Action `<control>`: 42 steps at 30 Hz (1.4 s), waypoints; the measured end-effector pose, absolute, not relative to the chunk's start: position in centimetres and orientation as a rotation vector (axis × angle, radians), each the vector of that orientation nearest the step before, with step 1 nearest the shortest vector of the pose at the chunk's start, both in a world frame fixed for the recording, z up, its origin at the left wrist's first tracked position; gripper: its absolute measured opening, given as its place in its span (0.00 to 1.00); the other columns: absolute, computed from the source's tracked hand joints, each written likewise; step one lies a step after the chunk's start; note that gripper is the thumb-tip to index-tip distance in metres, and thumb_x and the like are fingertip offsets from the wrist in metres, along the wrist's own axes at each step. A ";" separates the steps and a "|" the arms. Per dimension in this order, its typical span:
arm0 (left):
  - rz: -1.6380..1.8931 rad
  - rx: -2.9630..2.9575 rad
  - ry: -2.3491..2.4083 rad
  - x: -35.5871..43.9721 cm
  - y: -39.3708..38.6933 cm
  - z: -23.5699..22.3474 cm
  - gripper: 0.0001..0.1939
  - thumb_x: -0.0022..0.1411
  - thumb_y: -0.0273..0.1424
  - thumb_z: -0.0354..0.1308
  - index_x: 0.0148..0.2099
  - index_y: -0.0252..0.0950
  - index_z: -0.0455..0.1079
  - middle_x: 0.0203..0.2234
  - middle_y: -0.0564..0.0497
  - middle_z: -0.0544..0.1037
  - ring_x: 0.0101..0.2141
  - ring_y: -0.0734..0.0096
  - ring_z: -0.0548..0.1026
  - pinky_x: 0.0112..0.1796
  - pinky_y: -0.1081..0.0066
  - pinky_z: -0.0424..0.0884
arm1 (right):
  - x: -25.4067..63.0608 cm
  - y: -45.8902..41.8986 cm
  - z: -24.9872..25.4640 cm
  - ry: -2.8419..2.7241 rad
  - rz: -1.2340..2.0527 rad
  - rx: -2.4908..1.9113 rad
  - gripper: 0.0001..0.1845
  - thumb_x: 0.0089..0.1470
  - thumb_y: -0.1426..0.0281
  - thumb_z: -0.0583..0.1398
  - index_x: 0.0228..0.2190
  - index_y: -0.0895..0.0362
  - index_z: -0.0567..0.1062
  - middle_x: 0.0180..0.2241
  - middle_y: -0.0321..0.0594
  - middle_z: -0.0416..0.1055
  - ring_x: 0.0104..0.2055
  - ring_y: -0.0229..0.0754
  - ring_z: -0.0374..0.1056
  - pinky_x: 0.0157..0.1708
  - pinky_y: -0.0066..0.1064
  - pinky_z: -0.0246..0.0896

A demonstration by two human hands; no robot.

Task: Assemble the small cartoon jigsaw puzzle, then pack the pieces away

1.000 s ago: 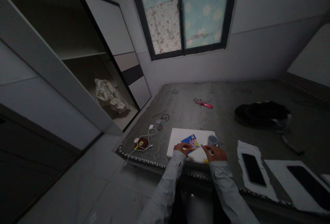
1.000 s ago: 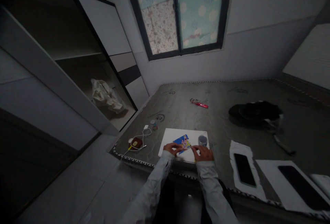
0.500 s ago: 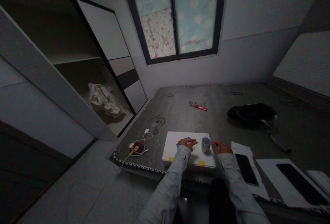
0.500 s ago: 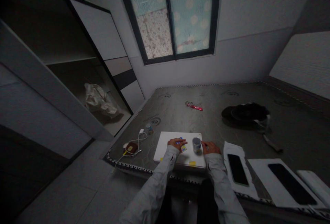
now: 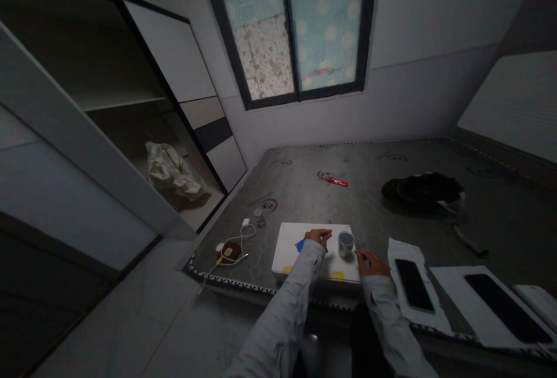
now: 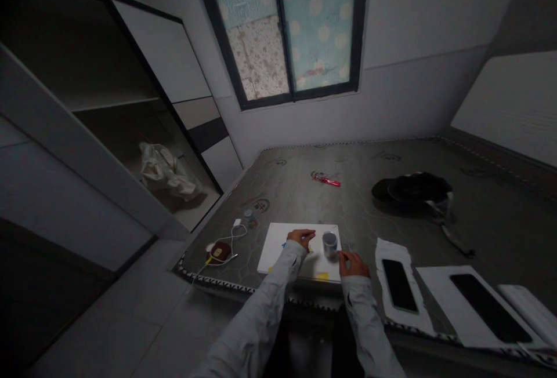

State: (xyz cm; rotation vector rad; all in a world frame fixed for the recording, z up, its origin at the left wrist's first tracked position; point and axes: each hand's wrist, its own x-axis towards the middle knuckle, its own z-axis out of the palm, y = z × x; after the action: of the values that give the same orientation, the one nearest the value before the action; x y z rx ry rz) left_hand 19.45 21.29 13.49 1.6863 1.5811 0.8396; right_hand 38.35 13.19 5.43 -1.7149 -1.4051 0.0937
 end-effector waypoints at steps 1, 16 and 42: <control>0.870 1.657 1.612 18.4 21.3 13.1 0.11 0.62 0.33 0.63 0.46 0.41 0.81 0.38 0.48 0.84 0.37 0.67 0.82 0.47 0.68 0.75 | 38.3 13.1 5.1 -1.401 0.093 -1.704 0.28 0.61 0.52 0.50 0.38 0.58 0.82 0.36 0.47 0.78 0.36 0.46 0.72 0.37 0.34 0.63; 0.413 1.762 2.049 7.5 22.2 6.7 0.12 0.59 0.35 0.65 0.45 0.37 0.79 0.45 0.44 0.80 0.47 0.64 0.77 0.49 0.71 0.69 | 26.1 12.3 0.0 -2.105 0.208 -1.649 0.25 0.63 0.68 0.49 0.57 0.53 0.73 0.61 0.44 0.66 0.61 0.46 0.63 0.54 0.37 0.60; 0.325 1.382 2.032 8.7 23.0 7.2 0.10 0.50 0.31 0.71 0.37 0.36 0.80 0.34 0.46 0.84 0.35 0.67 0.81 0.37 0.76 0.73 | 23.7 15.1 1.4 -2.267 0.390 -1.860 0.30 0.61 0.66 0.48 0.64 0.46 0.63 0.68 0.40 0.54 0.68 0.47 0.52 0.61 0.50 0.44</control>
State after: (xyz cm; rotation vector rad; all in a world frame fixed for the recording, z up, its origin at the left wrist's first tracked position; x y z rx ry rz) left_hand 8.71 23.01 7.15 1.3822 2.0315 0.3247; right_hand 23.66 15.10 1.38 -1.8596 -2.2671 0.3904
